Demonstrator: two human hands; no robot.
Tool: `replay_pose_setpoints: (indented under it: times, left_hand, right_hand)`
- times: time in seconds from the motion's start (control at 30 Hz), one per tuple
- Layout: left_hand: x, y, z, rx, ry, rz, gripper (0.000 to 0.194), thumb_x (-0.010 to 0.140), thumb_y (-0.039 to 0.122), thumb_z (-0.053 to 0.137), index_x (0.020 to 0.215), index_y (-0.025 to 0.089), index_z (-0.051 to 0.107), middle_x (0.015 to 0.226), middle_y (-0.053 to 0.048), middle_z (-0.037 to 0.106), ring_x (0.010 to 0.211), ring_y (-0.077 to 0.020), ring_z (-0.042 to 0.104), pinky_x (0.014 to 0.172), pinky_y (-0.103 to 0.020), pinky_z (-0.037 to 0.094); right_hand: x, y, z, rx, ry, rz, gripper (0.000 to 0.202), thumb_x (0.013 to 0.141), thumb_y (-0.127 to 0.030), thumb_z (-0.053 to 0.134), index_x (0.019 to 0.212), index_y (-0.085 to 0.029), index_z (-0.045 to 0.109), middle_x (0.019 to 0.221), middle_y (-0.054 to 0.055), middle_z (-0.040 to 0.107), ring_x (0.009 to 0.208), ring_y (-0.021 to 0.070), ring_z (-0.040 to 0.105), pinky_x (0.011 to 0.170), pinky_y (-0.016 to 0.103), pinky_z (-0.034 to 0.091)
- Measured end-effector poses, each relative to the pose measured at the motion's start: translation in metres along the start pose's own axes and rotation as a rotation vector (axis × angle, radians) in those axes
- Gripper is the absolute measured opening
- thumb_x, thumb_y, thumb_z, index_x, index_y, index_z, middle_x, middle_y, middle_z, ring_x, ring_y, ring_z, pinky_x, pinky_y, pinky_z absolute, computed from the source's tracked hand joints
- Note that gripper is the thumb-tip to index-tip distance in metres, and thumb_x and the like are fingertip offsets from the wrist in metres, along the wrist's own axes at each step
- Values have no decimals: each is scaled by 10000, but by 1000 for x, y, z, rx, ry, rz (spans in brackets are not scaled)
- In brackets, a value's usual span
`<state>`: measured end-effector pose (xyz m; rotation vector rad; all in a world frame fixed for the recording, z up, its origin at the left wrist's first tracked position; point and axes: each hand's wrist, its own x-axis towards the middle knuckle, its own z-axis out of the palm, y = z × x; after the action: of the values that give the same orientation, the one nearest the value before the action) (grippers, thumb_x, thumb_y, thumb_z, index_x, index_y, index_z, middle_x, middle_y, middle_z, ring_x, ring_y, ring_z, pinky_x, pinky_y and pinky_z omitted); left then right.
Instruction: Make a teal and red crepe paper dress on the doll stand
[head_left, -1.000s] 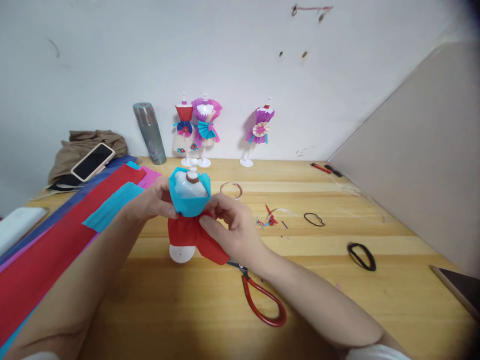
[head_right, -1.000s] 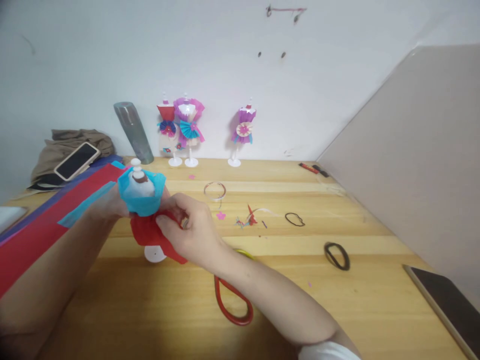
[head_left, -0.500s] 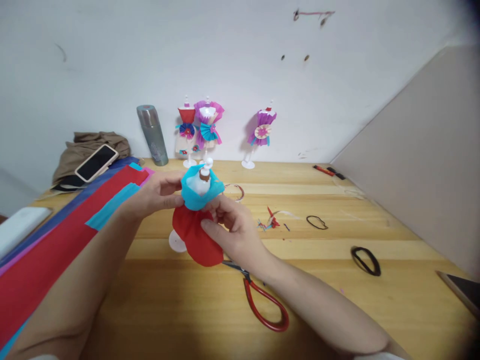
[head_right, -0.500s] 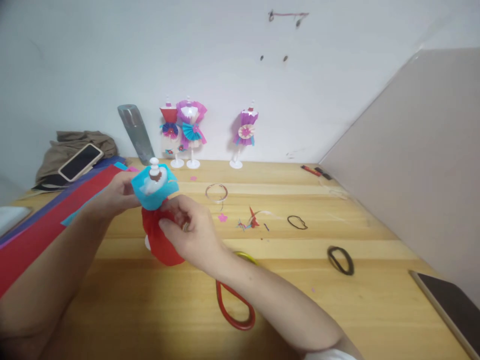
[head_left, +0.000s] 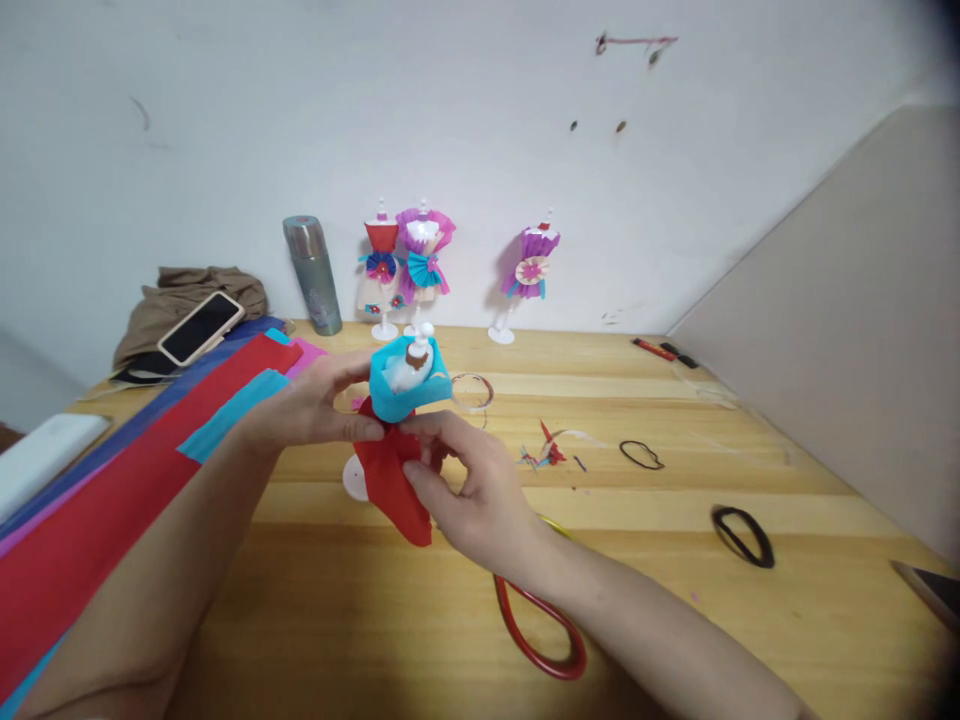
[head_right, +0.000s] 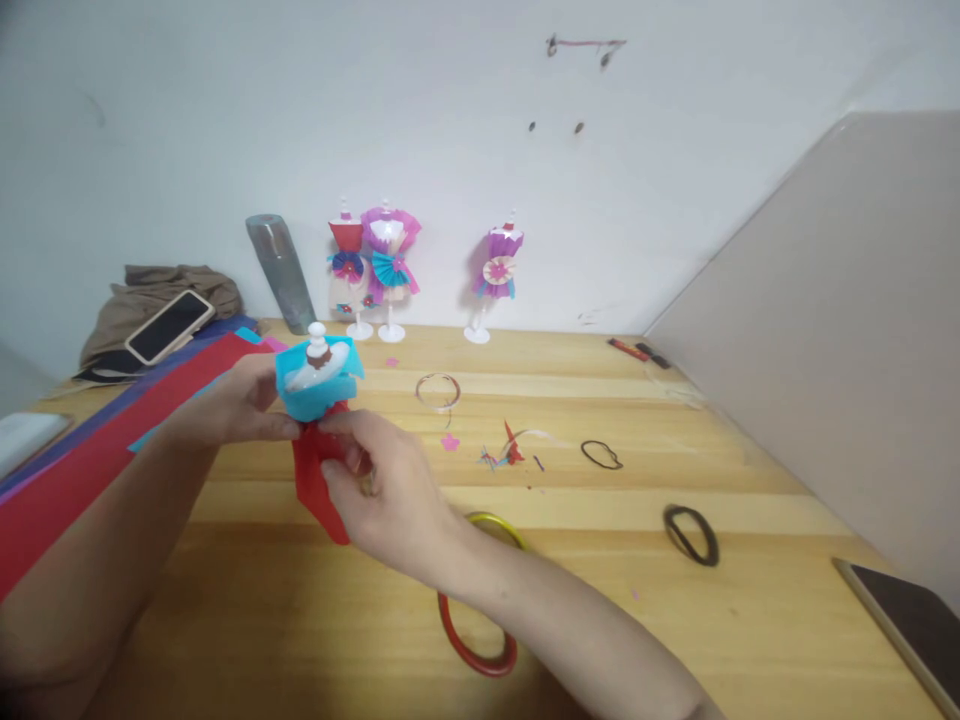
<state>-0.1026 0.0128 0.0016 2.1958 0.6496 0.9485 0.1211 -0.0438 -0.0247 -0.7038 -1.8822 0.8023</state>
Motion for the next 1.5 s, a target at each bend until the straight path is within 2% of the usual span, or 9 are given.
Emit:
replay_pose_setpoints:
  times: [0.1, 0.27, 0.5, 0.67, 0.87, 0.97, 1.07, 1.37, 1.5]
  left_hand:
    - [1, 3, 2, 9, 3, -34, 320, 797, 386, 787, 1035, 177, 746, 936, -68, 756, 901, -233, 689, 854, -301, 551]
    - [3, 11, 5, 80, 5, 20, 196, 826, 281, 731, 989, 172, 716, 915, -46, 749, 834, -190, 683, 775, -244, 547]
    - [1, 5, 7, 137, 50, 31, 172, 838, 256, 695, 985, 167, 704, 890, -42, 731, 787, -172, 658, 754, -243, 538]
    - [2, 5, 9, 122, 48, 14, 168, 859, 272, 673, 988, 168, 702, 903, -42, 732, 796, -174, 658, 762, -245, 539]
    - [2, 7, 4, 38, 22, -17, 266, 839, 372, 747, 1021, 179, 735, 947, -57, 748, 908, -224, 689, 858, -291, 542]
    - [2, 6, 2, -59, -25, 13, 380, 832, 448, 752, 1114, 194, 742, 1050, -87, 759, 1037, -279, 692, 939, -338, 534]
    - [1, 7, 2, -26, -26, 31, 464, 798, 456, 784, 1183, 205, 725, 1171, -103, 741, 1129, -305, 668, 965, -349, 530]
    - [5, 28, 13, 240, 64, -55, 236, 842, 275, 681, 1042, 153, 712, 958, -34, 747, 861, -191, 685, 827, -249, 541]
    - [4, 26, 12, 124, 32, -59, 283, 886, 372, 658, 1053, 150, 710, 988, -56, 748, 881, -203, 683, 826, -269, 548]
  right_hand:
    - [-2, 0, -1, -77, 10, -97, 261, 823, -113, 540, 1062, -187, 613, 806, 27, 681, 667, 138, 612, 620, 264, 513]
    - [-6, -3, -1, -208, 0, -193, 273, 850, -113, 541, 1108, -190, 586, 893, 66, 718, 724, 166, 651, 666, 300, 537]
    - [-11, -12, -1, -321, -52, -186, 383, 875, -149, 529, 1258, -167, 532, 988, 121, 740, 772, 210, 680, 675, 356, 557]
    - [-10, -12, -2, -335, -69, -147, 368, 877, -169, 529, 1244, -188, 549, 965, 108, 744, 773, 215, 684, 673, 356, 547]
    - [-6, -8, -4, -282, -62, -110, 353, 855, -137, 539, 1201, -193, 580, 950, 82, 751, 730, 186, 662, 628, 307, 524]
    - [-5, -8, -4, -271, -66, -96, 353, 845, -131, 544, 1189, -201, 584, 963, 79, 752, 727, 181, 661, 604, 291, 512]
    - [-5, -7, -4, -268, -70, -102, 367, 843, -128, 538, 1201, -199, 575, 956, 81, 751, 708, 178, 658, 590, 287, 504]
    - [-6, -4, -2, -275, -49, -126, 388, 853, -131, 543, 1238, -177, 570, 957, 90, 749, 730, 179, 666, 626, 295, 525]
    - [-4, -8, -4, -236, -49, -118, 324, 852, -134, 538, 1167, -174, 602, 955, 80, 749, 741, 167, 666, 657, 292, 535]
